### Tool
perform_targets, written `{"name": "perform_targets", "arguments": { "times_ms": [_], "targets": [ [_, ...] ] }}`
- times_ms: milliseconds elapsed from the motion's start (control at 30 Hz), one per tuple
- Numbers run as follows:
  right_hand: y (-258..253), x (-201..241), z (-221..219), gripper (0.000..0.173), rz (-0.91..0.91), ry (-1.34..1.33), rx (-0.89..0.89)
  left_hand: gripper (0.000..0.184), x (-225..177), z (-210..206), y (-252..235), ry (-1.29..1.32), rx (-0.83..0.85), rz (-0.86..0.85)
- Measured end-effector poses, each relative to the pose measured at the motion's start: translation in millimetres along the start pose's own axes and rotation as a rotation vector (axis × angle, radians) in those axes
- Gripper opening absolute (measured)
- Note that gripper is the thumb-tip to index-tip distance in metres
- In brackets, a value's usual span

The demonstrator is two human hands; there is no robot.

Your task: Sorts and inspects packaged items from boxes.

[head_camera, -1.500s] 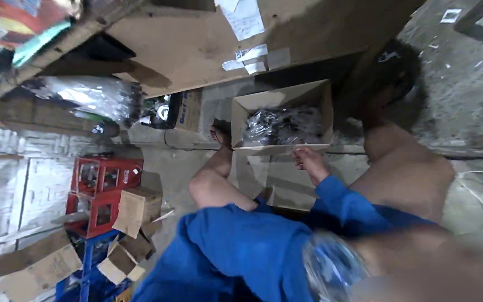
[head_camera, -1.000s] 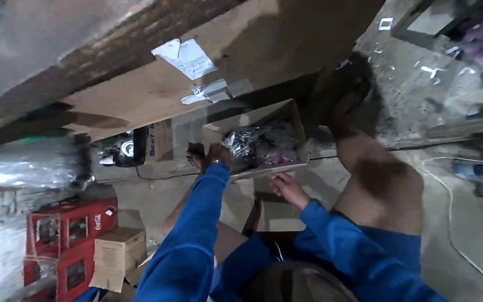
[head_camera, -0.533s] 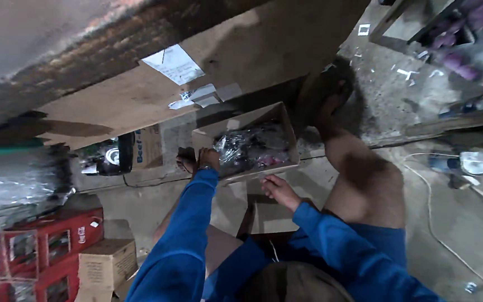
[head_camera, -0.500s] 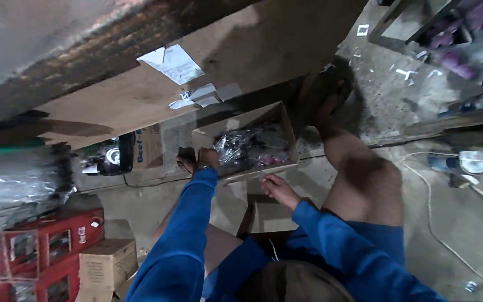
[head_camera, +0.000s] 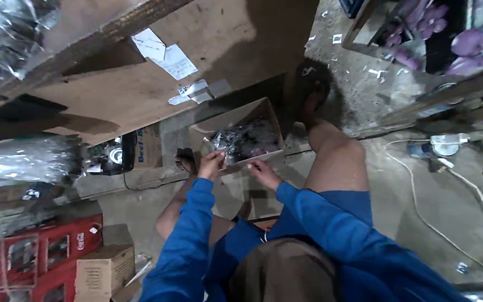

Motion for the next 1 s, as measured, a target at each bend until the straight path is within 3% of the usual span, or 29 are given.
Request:
{"name": "perform_targets", "arguments": {
  "times_ms": [167,333,500,667,1000],
  "targets": [
    [20.3,0.2,-26.5,0.054,-0.030,-0.313,0.122,0.030,29.2,-62.8,57.0,0.280,0.005,0.035],
    [29.7,-2.4,-15.2,0.038,0.109,-0.018,0.063,0.036,71.6,-97.1,75.5,0.531,0.003,0.139],
    [30.4,3.9,-0.9,0.036,0.141,0.158,0.049,0.035,80.9,-106.4,78.8,0.576,0.062,0.157],
    [31.9,0.0,-10.7,0.036,0.109,0.261,0.175,0.033,81.5,-111.3,78.5,0.652,0.209,0.131],
    [26.6,-11.3,1.4,0.038,-0.016,0.275,0.116,0.020,93.6,-94.2,71.1,0.671,0.035,0.105]
  ]
}}
Point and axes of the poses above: each hand's wrist, its own y-axis away from the middle knuckle, its own z-axis out of the back of the hand, x = y × z, the point moved 10 cm from there along -y, towards the middle knuckle, and after that the axes turned 8 degrees about -y, right-handed, at the moved point
